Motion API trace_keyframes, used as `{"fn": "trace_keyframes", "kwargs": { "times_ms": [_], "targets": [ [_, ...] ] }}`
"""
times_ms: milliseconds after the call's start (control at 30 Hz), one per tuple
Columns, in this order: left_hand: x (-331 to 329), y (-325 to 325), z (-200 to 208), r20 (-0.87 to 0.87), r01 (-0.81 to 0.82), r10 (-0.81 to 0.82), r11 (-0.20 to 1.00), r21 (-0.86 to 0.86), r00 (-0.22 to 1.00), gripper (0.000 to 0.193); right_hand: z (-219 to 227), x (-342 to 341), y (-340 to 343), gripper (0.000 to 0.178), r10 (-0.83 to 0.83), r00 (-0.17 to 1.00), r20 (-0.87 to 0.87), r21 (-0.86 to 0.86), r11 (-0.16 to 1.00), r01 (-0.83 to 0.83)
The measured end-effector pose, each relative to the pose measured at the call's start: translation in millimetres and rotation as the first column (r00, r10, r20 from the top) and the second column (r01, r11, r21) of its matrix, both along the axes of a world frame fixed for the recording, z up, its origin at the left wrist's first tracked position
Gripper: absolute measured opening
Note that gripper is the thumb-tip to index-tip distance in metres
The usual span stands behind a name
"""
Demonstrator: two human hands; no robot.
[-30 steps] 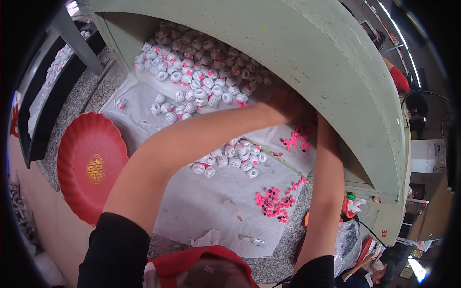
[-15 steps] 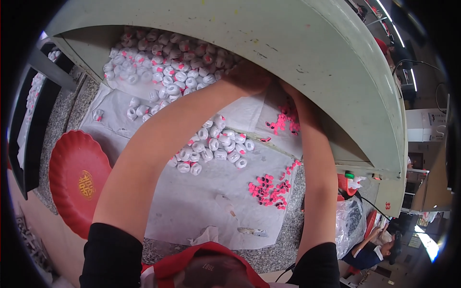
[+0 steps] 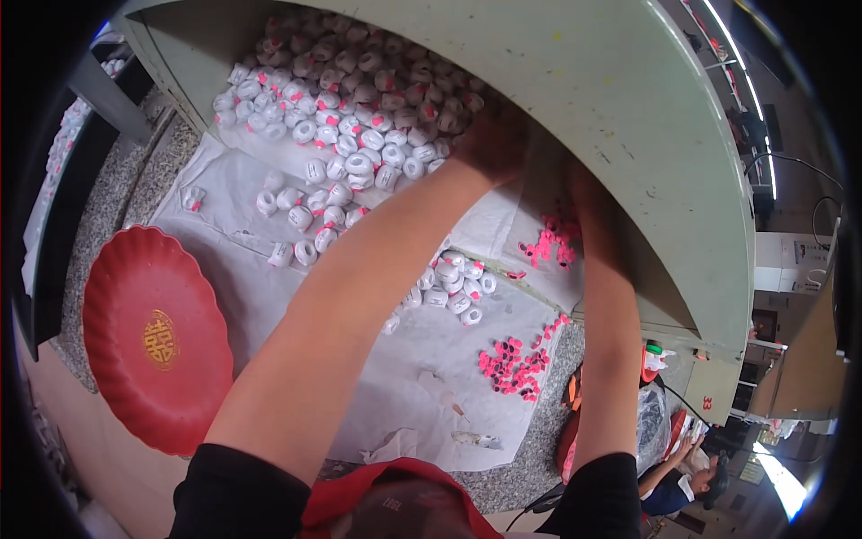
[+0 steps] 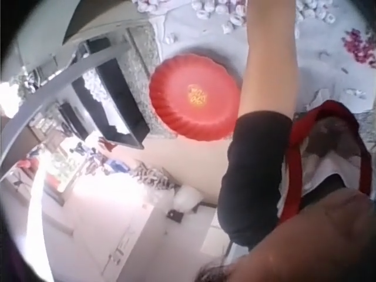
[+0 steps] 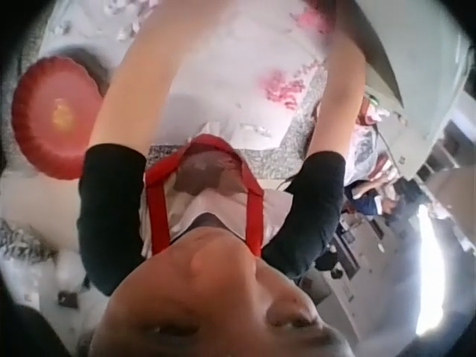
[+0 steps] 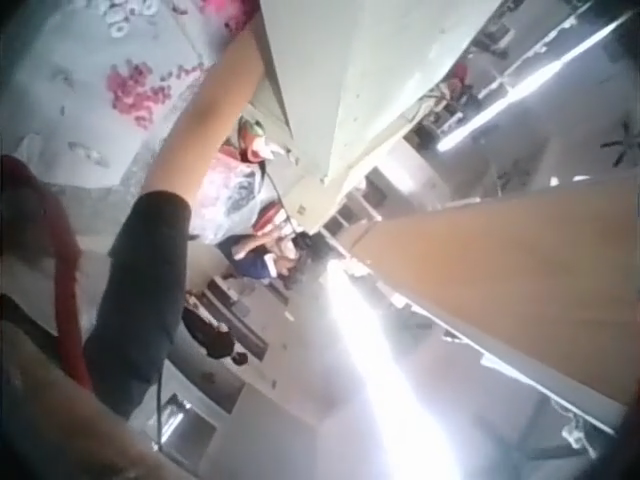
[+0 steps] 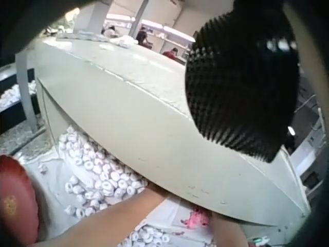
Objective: Assembling small toy parts by gluing pink bows onto white cat heads at a factory workstation.
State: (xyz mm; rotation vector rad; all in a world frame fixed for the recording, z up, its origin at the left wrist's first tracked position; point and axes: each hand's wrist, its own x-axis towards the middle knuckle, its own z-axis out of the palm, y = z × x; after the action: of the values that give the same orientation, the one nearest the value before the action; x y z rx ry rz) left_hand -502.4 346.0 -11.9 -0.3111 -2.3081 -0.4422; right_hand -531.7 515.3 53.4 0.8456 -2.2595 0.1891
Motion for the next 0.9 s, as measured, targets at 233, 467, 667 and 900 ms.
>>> {"fn": "trace_keyframes", "kwargs": {
  "times_ms": [233,467,667,900],
  "targets": [
    [-10.1,-6.9,-7.1,-0.021,0.172,-0.171,0.970,0.170,0.985,0.052,-16.1,18.6,17.0,0.036,-0.207,0.977,0.044,0.201,0.960,0.194],
    [13.6,-10.5,13.7,0.061,0.147,-0.155,0.981,0.123,0.986,0.051,4.1,6.4,37.2,0.038,-0.227,0.972,-0.052,0.198,0.952,0.233],
    [12.3,-18.1,15.3,0.114,0.176,-0.190,0.976,0.128,0.975,0.050,8.0,60.1,-6.1,0.039,-0.280,0.951,0.134,0.027,0.960,0.279],
    [17.8,-15.7,23.9,0.110,0.255,-0.270,0.958,0.133,0.956,0.045,20.6,64.3,-10.5,0.042,-0.275,0.934,0.227,0.035,0.961,0.275]
  ]
}}
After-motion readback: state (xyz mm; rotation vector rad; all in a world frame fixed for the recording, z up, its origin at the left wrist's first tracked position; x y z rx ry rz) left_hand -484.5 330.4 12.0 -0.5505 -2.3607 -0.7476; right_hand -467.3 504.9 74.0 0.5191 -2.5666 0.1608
